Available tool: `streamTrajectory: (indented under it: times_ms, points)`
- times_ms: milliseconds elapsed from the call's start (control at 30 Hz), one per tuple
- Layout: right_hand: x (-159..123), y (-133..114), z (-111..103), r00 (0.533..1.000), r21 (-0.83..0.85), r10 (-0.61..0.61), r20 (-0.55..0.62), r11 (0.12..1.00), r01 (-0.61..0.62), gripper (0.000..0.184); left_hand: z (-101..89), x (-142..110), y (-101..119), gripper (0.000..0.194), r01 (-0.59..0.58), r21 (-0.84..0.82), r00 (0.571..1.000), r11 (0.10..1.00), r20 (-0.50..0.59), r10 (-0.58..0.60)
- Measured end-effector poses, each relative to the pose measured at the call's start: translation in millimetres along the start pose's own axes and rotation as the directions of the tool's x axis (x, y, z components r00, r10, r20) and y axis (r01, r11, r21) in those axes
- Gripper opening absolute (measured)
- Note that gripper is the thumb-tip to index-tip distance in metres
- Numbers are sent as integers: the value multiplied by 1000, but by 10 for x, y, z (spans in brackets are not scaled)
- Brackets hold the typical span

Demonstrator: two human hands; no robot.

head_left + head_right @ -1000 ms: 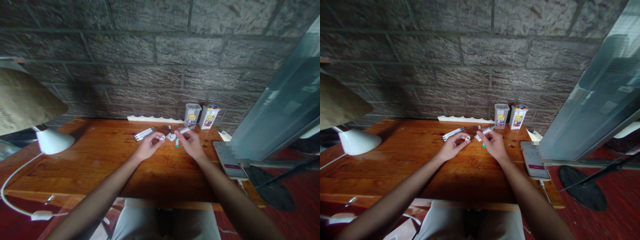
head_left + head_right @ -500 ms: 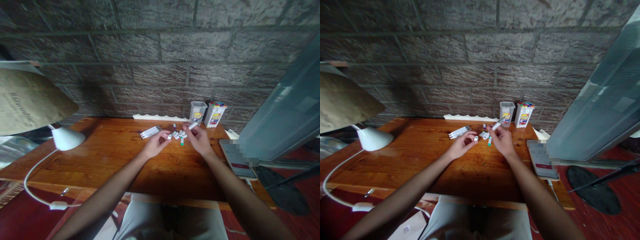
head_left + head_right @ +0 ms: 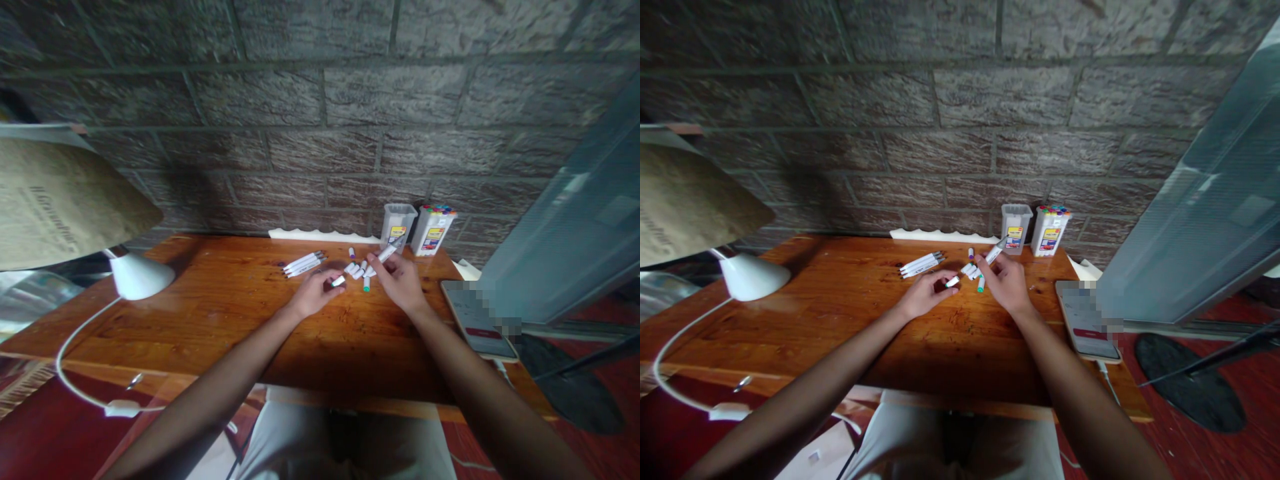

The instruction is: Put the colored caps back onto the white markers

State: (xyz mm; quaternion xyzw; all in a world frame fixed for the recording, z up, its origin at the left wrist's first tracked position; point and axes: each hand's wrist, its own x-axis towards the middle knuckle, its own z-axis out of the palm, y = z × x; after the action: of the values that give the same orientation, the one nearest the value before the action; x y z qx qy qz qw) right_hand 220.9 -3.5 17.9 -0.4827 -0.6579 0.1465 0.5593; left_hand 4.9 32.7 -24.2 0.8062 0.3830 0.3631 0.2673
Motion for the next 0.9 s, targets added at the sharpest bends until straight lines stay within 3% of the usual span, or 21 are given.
streamTrajectory:
  times_ms: [167,500,667,900]
  points:
    - [16,7,-31,994,-122,54,-91,990,-65,43,-5,5,21,32,-9,56,1000,998,-11,10]
    - [6,-75,-38,998,-127,56,-34,990,-60,43,-6,3,-13,28,-59,50,998,997,23,58]
    - [8,-81,-48,998,-114,45,-48,992,-50,43,-23,0,47,26,-149,161,989,976,43,144]
    - [1,-82,-48,998,-107,46,-42,993,-50,43,49,-66,181,36,-383,321,913,866,273,303]
